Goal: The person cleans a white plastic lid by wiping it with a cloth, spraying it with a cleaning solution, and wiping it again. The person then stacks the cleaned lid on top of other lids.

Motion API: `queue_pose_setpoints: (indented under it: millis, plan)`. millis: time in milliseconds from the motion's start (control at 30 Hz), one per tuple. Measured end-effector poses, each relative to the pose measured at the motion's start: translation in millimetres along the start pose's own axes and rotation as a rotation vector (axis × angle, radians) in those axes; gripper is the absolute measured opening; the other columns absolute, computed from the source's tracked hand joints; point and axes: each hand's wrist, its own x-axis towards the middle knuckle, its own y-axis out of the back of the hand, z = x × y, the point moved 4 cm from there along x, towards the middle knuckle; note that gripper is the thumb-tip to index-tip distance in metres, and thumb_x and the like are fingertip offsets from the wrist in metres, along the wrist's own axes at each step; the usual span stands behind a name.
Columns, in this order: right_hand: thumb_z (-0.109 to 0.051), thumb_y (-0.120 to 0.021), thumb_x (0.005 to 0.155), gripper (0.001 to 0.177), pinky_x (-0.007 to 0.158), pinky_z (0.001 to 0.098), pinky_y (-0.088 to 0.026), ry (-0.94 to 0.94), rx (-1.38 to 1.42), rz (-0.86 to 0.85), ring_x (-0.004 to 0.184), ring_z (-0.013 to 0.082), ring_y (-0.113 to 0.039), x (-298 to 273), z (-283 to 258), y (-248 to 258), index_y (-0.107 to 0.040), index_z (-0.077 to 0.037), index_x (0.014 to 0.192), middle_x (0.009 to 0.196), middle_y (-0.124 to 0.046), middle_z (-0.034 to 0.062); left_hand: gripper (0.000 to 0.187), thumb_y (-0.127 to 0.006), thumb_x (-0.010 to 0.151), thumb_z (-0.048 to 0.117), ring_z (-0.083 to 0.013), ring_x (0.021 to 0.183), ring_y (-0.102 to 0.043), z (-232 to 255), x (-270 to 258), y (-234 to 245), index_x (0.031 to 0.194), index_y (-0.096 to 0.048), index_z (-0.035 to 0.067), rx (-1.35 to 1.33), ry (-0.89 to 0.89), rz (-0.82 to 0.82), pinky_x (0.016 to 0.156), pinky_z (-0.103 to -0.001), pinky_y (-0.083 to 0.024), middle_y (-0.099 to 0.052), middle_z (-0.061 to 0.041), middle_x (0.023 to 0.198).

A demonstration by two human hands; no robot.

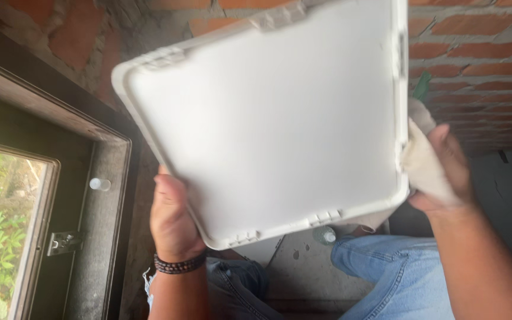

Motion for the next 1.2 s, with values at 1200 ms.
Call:
queue_pose_setpoints:
  millis: [1200]
  plan:
    - [-0.032, -0.07, 0.098, 0.065, 0.092, 0.0373, -0.055, -0.991, -1.19, 0.277, 0.108, 0.0245, -0.066, -77.1, 159.7, 146.5, -0.044, 0.0, 0.148, 0.132, -0.063, 0.0173, 0.05, -0.054, 0.11, 0.037, -0.0322, 0.126, -0.064, -76.6, 4.1, -33.9, 0.14, -0.05, -0.003, -0.267, 0.366, -0.103, 0.11, -0.051, -0.053, -0.063, -0.02, 0.138]
